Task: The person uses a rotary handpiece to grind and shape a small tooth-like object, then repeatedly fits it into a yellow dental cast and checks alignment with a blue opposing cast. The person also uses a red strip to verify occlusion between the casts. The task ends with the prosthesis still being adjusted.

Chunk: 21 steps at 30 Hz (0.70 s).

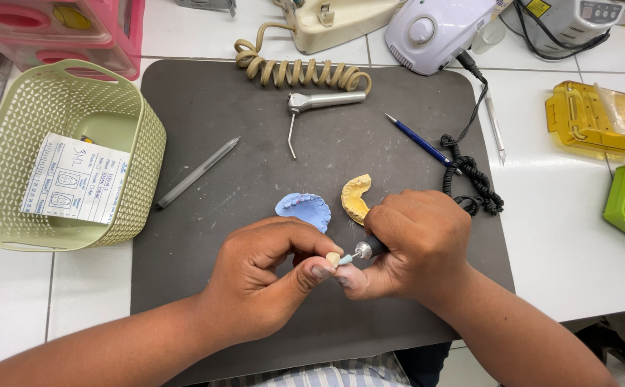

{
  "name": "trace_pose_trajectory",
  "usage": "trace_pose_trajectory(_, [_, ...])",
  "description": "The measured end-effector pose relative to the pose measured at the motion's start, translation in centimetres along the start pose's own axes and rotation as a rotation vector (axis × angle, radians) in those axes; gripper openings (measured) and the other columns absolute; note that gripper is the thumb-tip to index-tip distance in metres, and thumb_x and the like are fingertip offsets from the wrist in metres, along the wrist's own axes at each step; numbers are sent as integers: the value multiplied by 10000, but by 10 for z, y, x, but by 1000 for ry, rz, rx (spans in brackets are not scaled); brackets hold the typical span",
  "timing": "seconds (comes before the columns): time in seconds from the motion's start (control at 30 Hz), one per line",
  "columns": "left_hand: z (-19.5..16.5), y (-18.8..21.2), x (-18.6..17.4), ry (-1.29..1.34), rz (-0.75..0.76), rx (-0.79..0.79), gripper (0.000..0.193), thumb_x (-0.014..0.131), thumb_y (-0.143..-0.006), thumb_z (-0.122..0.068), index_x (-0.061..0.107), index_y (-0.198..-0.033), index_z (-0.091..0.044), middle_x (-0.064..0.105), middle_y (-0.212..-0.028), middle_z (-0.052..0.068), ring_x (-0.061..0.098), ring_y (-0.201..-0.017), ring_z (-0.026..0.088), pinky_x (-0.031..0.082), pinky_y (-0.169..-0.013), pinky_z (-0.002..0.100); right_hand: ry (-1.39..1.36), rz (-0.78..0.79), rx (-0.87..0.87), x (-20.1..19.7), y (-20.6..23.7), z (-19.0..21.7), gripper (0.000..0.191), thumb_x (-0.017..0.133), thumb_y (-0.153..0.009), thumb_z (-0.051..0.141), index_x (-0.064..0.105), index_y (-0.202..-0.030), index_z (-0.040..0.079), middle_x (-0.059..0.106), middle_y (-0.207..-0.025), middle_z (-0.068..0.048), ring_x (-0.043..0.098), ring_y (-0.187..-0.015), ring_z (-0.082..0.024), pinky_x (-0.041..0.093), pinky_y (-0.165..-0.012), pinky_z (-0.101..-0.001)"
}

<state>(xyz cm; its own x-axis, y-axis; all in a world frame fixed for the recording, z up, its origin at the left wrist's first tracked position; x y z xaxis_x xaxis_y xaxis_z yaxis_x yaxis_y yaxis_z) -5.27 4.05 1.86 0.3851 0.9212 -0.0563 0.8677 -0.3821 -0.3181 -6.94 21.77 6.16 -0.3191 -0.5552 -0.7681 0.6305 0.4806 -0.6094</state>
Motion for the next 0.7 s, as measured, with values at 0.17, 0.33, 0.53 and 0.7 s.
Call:
trace_pose_trajectory(0.17, [-2,1,-1,-9,2,-1,235,691,-1010,-300,735,-1020,-69,743,-886,3,639,-751,71,535,-683,229,21,-1,-13,1,1,2,647,636,-809,694,529,-586,96,421,-509,-22,470,-455,-188,363,-448,-347])
trace_pose_trajectory(0.33, [-2,0,-1,-27,-5,9,233,696,-1004,-299,739,-1018,-70,749,-886,1,640,-751,69,535,-679,228,8,-1,2,0,0,1,642,646,-824,686,530,-596,98,417,-515,-20,465,-459,-191,363,-454,-347])
trace_pose_trajectory(0.53, [-2,0,-1,-6,3,-8,232,693,-1008,-294,739,-1013,-66,747,-876,2,631,-738,65,530,-670,228,-4,-1,10,1,0,1,634,642,-822,681,515,-598,102,414,-517,-22,461,-460,-195,359,-455,-351])
trace_pose_trajectory(0.7, [-2,-1,-1,7,10,-6,239,686,-1015,-295,740,-1013,-62,744,-889,7,631,-740,68,525,-659,230,17,0,11,-1,-1,2,638,646,-810,682,499,-584,104,399,-509,-29,449,-450,-200,347,-448,-359])
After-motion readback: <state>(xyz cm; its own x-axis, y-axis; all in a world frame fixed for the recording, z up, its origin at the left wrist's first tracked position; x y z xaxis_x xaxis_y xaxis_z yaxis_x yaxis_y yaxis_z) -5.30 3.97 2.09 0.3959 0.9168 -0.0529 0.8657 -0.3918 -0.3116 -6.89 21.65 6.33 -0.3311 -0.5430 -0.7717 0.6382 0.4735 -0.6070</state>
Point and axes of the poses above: each hand's wrist, its own y-axis away from the middle knuckle, its own x-axis out of the palm, z = x × y, the point moved 5 cm from there along -y, towards the middle knuckle
